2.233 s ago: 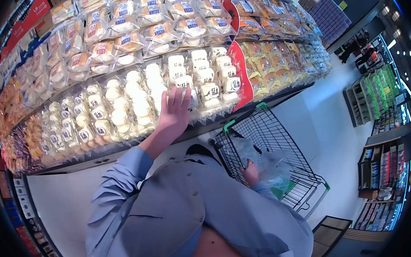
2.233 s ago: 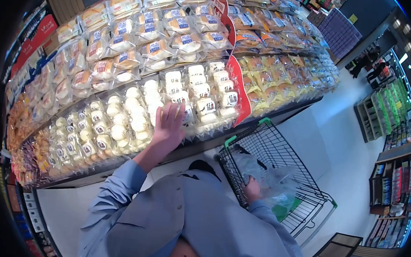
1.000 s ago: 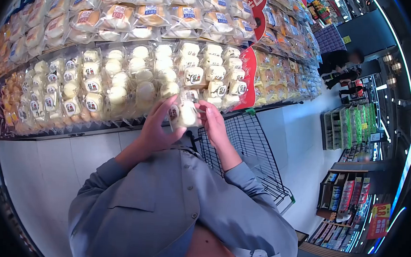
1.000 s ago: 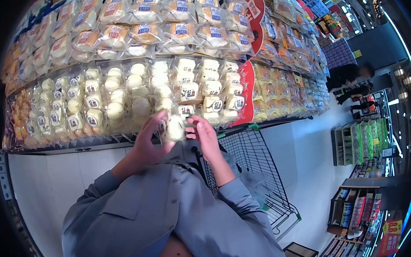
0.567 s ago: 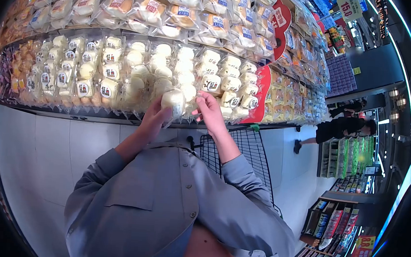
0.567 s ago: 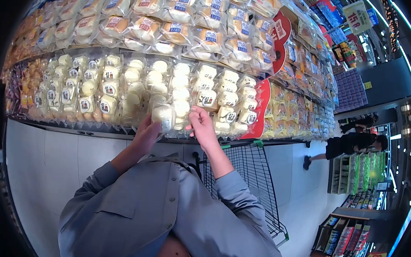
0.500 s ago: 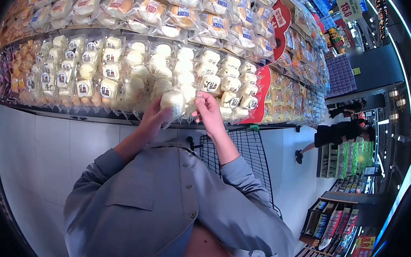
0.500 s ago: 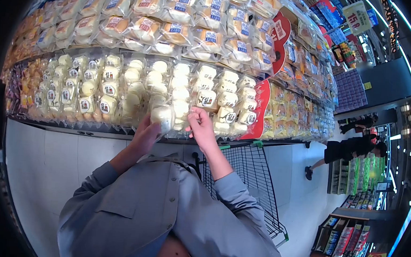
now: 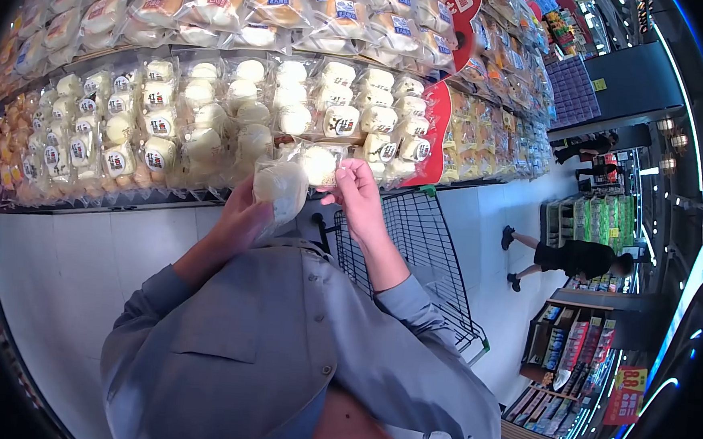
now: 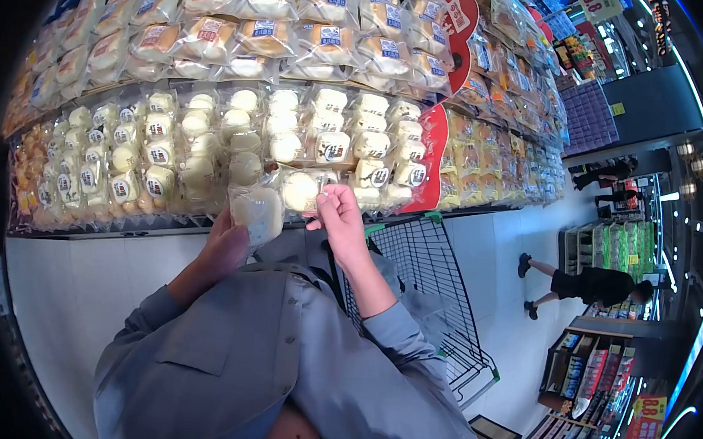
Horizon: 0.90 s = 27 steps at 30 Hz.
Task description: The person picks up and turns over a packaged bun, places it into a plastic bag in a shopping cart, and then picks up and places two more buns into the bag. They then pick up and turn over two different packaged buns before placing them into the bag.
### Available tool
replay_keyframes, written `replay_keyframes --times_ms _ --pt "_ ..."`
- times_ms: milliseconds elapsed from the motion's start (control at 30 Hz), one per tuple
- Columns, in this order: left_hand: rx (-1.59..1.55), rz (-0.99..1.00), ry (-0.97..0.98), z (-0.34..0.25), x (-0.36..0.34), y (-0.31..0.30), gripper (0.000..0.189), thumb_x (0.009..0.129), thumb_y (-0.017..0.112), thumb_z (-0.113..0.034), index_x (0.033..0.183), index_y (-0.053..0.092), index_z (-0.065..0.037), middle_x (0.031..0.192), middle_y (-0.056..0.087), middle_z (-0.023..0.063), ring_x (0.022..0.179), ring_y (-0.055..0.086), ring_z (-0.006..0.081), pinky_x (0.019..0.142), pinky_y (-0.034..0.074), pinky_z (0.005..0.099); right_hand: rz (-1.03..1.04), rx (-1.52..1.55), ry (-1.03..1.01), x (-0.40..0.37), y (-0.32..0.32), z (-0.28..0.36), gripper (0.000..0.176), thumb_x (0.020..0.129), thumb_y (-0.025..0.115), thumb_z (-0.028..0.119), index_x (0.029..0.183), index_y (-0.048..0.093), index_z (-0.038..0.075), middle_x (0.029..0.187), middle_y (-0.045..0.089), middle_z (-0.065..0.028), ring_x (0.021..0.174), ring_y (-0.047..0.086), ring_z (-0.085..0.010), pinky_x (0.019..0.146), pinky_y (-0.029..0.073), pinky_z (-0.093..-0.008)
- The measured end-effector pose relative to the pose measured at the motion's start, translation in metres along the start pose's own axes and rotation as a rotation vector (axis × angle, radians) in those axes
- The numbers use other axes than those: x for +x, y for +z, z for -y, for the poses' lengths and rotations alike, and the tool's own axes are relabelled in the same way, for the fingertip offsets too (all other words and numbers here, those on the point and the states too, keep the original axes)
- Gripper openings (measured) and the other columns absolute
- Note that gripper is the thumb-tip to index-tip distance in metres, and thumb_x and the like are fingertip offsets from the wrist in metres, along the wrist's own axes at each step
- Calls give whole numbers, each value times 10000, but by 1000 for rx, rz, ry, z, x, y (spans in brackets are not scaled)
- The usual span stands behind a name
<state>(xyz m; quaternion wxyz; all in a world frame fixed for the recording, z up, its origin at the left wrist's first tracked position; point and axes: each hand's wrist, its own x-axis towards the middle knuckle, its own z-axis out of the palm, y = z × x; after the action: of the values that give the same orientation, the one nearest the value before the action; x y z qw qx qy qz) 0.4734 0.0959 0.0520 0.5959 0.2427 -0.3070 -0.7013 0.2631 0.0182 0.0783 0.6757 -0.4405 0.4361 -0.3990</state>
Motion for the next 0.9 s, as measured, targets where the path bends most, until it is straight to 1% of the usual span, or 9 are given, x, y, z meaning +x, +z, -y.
replay_keyframes --times_ms 133,200,267,400,600,667,700,767,900 --pt "-36 -16 -60 2 -9 -2 774 844 712 -398 1400 396 38 1310 554 106 1193 533 171 1019 416 335 -56 21 -4 -7 0 -13 231 976 581 118 1172 475 55 973 637 -30 838 641 -89 620 558 -226" --pt "-45 -8 -80 2 -10 -5 793 841 716 -414 1404 390 38 1315 554 111 1204 533 177 1024 414 336 -25 -2 -3 -9 6 -8 291 980 575 157 1232 478 47 1078 645 -65 897 657 -133 684 596 -277" --pt "-115 10 -83 2 -12 -7 710 870 654 -357 1404 385 28 1346 541 190 1218 563 285 1052 434 400 -25 88 30 -11 14 0 301 970 591 141 1233 494 31 1076 651 -66 883 654 -120 676 597 -273" --pt "-67 -18 -23 -3 -15 -11 763 861 673 -474 1388 405 9 1321 554 197 1197 578 312 1027 457 418 21 236 102 -11 10 1 292 969 592 140 1223 534 8 1069 660 -70 877 660 -120 675 606 -290" --pt "-166 19 -103 -4 -26 -29 674 941 575 -377 1450 294 -37 1349 522 193 1079 636 309 860 536 410 51 288 106 -18 19 13 307 967 591 159 1236 531 23 1077 662 -74 894 669 -134 680 608 -304" --pt "-159 11 -122 -2 -30 -33 669 947 562 -291 1481 237 -55 1343 521 197 1030 653 300 805 548 404 51 285 91 -20 23 15 318 967 591 168 1247 527 29 1083 662 -77 896 673 -144 693 604 -312" --pt "-162 13 -119 -5 -31 -32 669 947 562 -291 1481 237 -55 1343 521 197 1030 653 300 805 548 404 52 281 89 -21 23 16 318 967 591 168 1247 527 29 1083 662 -77 896 673 -144 693 604 -312" --pt "85 -39 -85 -12 -31 -26 694 937 561 -239 1503 202 -59 1393 481 190 1080 633 304 850 536 407 100 305 90 -23 24 18 320 971 581 179 1249 526 31 1109 655 -89 934 669 -165 744 596 -338" --pt "-20 -77 4 -17 -24 -23 756 905 596 -220 1518 181 -71 1459 416 178 1180 583 325 929 512 421 128 345 116 -27 32 23 337 988 547 235 1256 525 32 1141 646 -108 977 657 -189 780 572 -366"
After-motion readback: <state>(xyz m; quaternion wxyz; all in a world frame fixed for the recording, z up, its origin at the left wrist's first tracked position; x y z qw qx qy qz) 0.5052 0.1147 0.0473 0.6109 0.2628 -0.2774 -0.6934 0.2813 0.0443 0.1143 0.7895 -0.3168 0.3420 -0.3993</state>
